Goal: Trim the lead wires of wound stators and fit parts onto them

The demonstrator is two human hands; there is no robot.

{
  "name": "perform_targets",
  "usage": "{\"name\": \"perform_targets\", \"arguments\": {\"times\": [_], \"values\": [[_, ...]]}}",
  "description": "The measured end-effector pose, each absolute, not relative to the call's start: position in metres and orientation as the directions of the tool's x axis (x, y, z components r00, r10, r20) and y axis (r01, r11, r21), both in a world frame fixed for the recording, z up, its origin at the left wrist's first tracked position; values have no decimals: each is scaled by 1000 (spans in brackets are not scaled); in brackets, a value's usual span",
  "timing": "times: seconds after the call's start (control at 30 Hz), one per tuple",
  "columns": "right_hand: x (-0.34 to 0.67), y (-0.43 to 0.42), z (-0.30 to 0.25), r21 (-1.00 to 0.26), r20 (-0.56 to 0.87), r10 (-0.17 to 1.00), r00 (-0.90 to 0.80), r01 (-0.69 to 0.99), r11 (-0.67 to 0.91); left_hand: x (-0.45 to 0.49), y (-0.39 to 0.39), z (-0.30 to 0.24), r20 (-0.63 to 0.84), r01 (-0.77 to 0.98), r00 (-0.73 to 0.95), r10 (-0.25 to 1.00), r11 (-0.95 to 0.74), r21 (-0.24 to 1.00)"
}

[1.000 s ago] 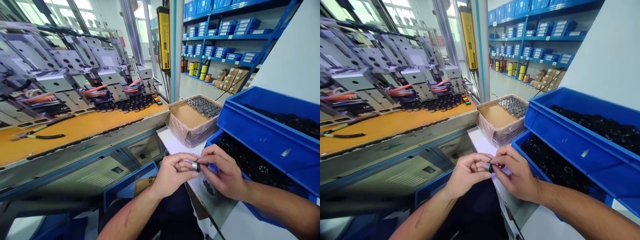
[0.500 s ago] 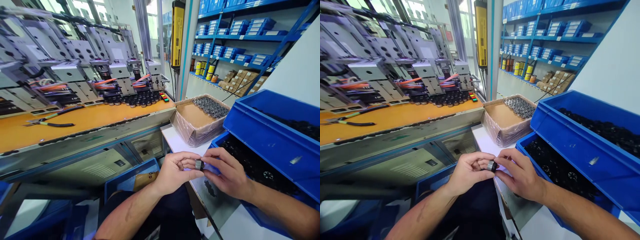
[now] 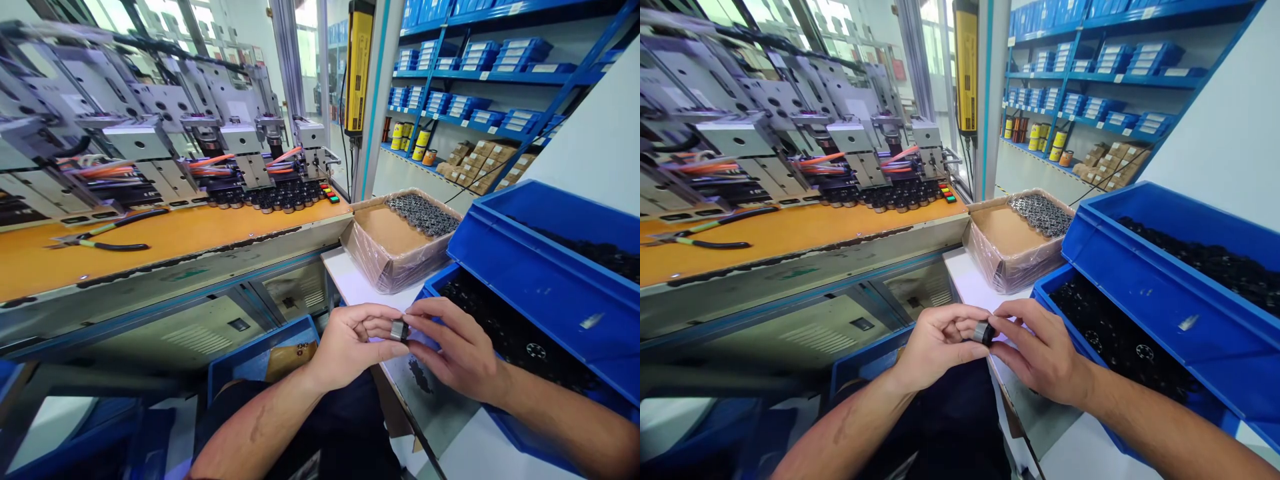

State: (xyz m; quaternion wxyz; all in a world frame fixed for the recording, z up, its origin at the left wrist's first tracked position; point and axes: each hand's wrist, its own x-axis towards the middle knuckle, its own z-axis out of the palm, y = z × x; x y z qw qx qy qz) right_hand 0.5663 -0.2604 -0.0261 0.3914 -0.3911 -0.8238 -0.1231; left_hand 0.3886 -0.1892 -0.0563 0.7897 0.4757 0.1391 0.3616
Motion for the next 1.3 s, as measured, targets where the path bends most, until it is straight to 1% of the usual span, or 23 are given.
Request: {"name": "perform_targets", "arguments": {"times": [0.27,0.43,0.5,0.63,0.73,0.83,0.93,1.07,1.13,1.2,1.27,1.3], "values": [[566,-260,-26,-117,732,558,-391,734,669,390,-188,-55,121,-467,693,710,315,826],[566,-260,-26,-88,736,551,-394,750,655,388,-189,-54,63,-432,706,705,359,827],[566,-261,-24,-37,741,527,-416,759,650,387,-189,-53,29,-405,715,698,380,831],[569,-262,-20,134,741,438,-510,750,647,389,-191,-51,2,-385,735,679,415,825],[569,-263,-22,185,731,424,-534,754,631,397,-197,-54,-6,-420,703,711,422,804],[566,-263,-26,206,751,409,-519,772,601,405,-203,-60,3,-499,637,771,409,764],[562,-262,-27,142,798,414,-438,805,576,409,-201,-64,96,-560,619,780,352,750],[560,-265,-20,62,780,472,-411,802,594,406,-191,-63,324,-605,592,738,141,784],[558,-266,-19,15,775,494,-394,793,610,402,-188,-63,396,-591,588,705,40,806],[556,-266,-23,-18,761,512,-399,775,632,398,-186,-64,444,-583,593,672,-23,812],[556,-264,-27,-9,749,513,-420,767,641,395,-184,-65,488,-598,569,662,-74,798],[557,-262,-27,21,738,509,-443,769,639,393,-183,-65,497,-593,551,671,-104,798]]}}
